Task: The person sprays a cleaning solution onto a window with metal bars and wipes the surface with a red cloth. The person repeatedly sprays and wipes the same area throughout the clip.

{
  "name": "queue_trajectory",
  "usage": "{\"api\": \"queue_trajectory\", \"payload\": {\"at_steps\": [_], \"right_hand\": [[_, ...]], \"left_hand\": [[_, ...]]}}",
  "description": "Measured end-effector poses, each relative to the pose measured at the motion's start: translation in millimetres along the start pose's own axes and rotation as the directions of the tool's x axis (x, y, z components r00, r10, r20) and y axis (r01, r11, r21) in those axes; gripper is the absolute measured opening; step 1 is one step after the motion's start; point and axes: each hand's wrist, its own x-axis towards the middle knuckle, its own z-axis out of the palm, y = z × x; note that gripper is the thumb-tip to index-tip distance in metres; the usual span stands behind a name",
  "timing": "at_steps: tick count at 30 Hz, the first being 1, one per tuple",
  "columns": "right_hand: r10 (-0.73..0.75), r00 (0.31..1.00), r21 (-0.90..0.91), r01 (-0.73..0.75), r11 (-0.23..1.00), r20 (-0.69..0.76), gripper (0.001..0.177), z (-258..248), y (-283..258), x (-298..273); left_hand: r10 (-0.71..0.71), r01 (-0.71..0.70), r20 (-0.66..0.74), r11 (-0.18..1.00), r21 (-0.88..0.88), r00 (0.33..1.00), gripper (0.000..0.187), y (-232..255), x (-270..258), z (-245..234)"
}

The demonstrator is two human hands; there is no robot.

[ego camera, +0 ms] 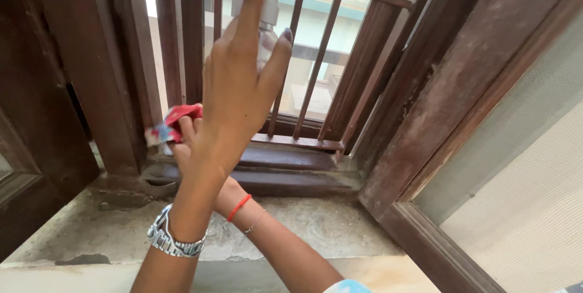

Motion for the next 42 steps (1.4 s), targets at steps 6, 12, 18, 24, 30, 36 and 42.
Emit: {"api": "queue_trajectory", "payload": {"at_steps": [6, 12, 18, 24, 30, 36, 42], "right_hand": [[0.185, 0.949, 0.174, -0.233, 0.957, 0.256, 0.018, 0, 15, -25], [0.154, 0.979, -0.319, -0.104, 0.942, 0.136, 0.020, 35, 75, -51], [0.396, 0.854, 0.522, -0.521, 0.676, 0.339, 0.017, 29, 86, -60], [0.107, 0.961, -0.166, -0.065, 0.984, 0.255, 0.020, -30, 78, -28], [0.120, 0.944, -0.444, 0.031, 0.895, 0.308, 0.029, -82, 85, -28], [0.197, 0.936, -0.426, -0.057, 0.903, 0.292, 0.012, -133, 106, -46], [0.390, 0.860, -0.532, -0.172, 0.829, 0.330, 0.012, -176, 105, -47]], "left_hand": [[0.003, -0.004, 0.020, 0.999, 0.049, 1.000, 0.063, -2, -1, 2], [0.171, -0.168, -0.071, 0.985, 0.044, 0.983, 0.060, -5, 3, -5], [-0.053, 0.051, 0.040, 0.998, 0.038, 0.998, 0.065, 3, -1, -6], [0.052, -0.052, 0.005, 0.997, 0.049, 0.999, 0.061, 1, -3, -4], [-0.023, 0.018, 0.064, 0.997, 0.077, 0.998, 0.063, 0, -3, 1], [-0.038, 0.036, 0.055, 0.998, 0.042, 0.998, 0.066, 4, -5, 8], [-0.016, 0.012, 0.084, 0.999, 0.041, 0.996, 0.067, 3, -6, 16]]}}
